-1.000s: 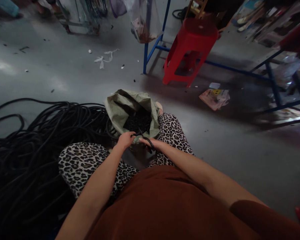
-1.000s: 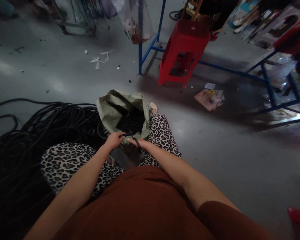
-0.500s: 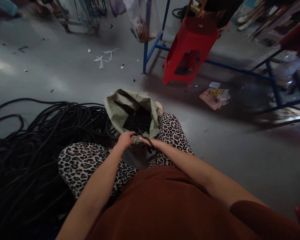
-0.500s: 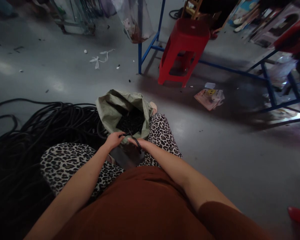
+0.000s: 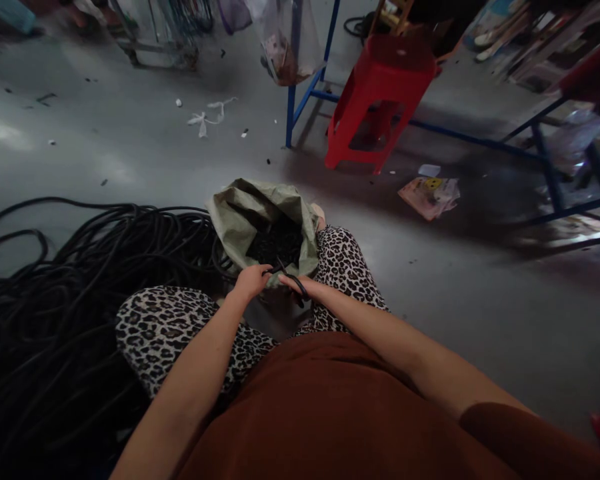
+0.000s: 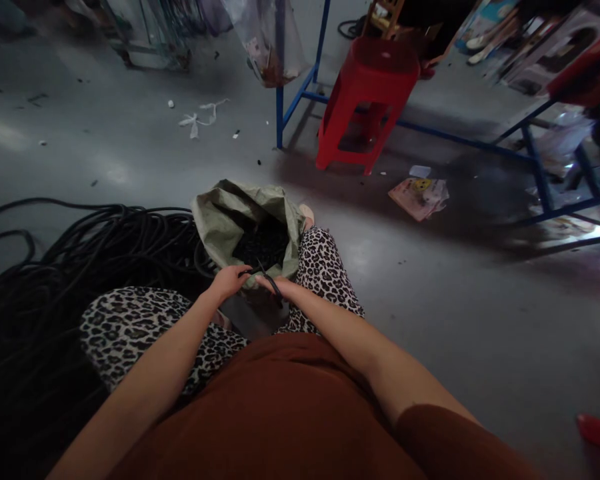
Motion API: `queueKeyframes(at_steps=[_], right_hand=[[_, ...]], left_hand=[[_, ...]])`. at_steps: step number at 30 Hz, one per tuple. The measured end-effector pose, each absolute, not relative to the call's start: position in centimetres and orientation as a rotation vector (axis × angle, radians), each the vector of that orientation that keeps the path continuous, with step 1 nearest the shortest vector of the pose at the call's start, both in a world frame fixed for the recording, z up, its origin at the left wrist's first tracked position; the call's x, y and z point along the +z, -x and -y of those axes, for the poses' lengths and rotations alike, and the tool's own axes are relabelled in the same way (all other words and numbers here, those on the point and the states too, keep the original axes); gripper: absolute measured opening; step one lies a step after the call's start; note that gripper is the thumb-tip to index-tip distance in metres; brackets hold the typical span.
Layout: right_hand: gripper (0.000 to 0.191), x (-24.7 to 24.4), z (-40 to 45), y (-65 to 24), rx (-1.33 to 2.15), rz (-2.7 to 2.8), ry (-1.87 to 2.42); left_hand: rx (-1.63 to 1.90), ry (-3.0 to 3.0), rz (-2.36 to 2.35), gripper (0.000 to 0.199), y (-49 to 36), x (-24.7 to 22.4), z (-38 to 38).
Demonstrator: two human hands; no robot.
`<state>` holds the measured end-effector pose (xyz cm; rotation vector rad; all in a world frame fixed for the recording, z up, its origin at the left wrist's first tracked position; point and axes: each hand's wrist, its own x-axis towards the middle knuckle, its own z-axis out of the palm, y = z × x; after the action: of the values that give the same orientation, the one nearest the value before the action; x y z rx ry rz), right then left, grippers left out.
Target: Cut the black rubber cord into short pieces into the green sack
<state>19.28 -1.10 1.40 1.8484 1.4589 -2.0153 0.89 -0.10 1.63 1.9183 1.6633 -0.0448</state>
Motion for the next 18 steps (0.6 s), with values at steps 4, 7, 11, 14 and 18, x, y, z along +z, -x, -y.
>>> queueKeyframes(at_steps=[4,7,11,14,18], right_hand=[[0.063,1.28,1.03,-18.96,-1.978,-1.426,-1.876],[0.061,1.23,1.05,-18.83,-1.965,-1.428,-1.91],[0.059,1.29,1.03,-19.0,-1.904,-1.526,-1.889],[0.058,1.42,1.07,-19.19,-1.845,-1.644,-1.826],[0.062,1.42,1.26,-19.19,-1.921,-1.556,-1.822]], left_hand=[[-0.032,-1.891,-1.678,0.035,-1.02,1.83,-0.01],[-0.02,-1.876,-1.681,0.035,-1.13,1.92,-0.06],[-0.026,-1.873,-1.681,0.035,-1.18,1.81,-0.04],[-0.036,-1.885,-1.677,0.035,-1.15,1.67,-0.03],[-0.021,-1.89,-1.67,0.035,-1.1,1.58,-0.06]])
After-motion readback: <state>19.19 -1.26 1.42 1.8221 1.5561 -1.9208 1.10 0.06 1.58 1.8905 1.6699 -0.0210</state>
